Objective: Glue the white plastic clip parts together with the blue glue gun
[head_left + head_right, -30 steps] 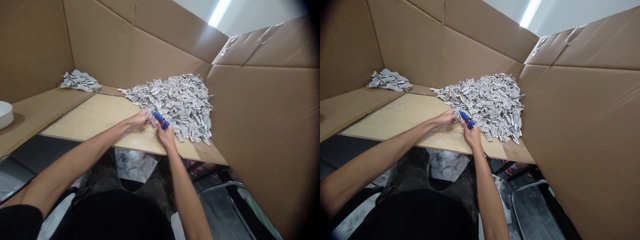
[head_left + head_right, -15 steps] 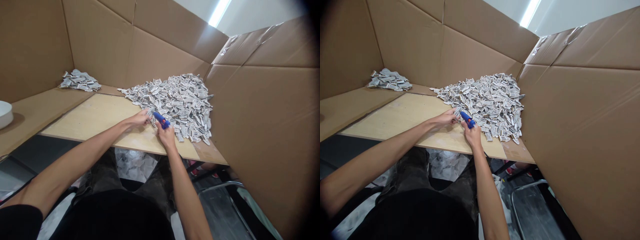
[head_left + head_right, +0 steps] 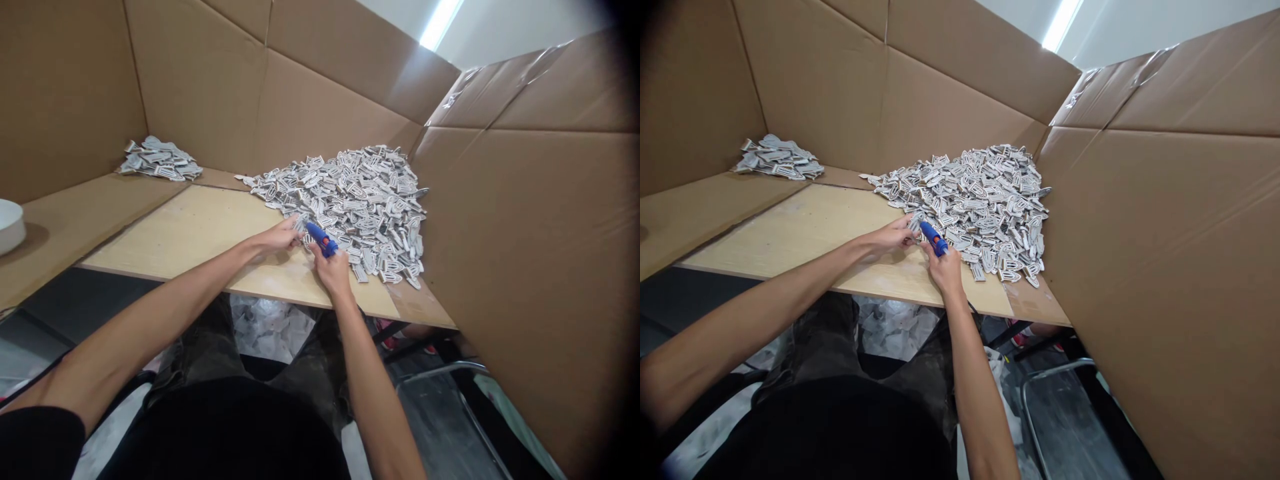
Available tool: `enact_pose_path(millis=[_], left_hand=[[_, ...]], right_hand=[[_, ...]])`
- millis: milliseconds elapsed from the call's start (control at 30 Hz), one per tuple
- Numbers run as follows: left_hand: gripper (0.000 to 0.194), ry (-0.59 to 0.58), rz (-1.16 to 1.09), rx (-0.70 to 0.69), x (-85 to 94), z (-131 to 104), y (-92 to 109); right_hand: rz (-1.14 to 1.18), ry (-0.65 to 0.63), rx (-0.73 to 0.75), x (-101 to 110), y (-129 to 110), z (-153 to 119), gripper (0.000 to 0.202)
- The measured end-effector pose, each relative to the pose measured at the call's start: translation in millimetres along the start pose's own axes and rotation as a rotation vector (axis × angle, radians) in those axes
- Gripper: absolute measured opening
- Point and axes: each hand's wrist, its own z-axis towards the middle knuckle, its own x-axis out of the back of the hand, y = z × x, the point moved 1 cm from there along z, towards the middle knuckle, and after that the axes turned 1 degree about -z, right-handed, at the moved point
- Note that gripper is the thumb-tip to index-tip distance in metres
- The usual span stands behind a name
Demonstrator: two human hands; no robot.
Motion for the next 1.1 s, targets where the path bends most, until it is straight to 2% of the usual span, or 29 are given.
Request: enact_pose_path(millis=[167,367,467,567,667,867,1033,1100], left_hand=[[0.048,0.033,0.105,0.043,3.6,1,-2],[0.047,-0.014,0.099,0.076,6.2,2,-4],[0.041,-0.036,0.052,0.08,6.0,3,-4],[0.041,-0.039,0.005,0.083,4.6,5,-2],[0.044,-0.03,-0.015,0.104,2.2,5,1],[0.043,0.064,0.057,0.071,1.2,1,2],[0.022,0.16,0.258,0.012,11.2,10,-2],[0.021,0.206,0.335,-0.039,18.3,15,-1]], right_hand=[[-0.165,-0.034,0.122,-2,-4,-4,0.04],[-0.599,-0.12,0.157,0,-20,-9,0.02],[-0.746,-0.151,0.157,-1,-29,-11,0.021],[-0.794,-0.14,0.154,-5,-32,-11,0.023],[-0.761,-0.064,0.153,-7,-29,-9,0.026],[-0.524,0.2,0.11,0,-15,-7,0.03],[-0.264,0.257,0.094,4,-7,-3,0.038],[-0.181,0.264,0.064,5,-5,-2,0.042]])
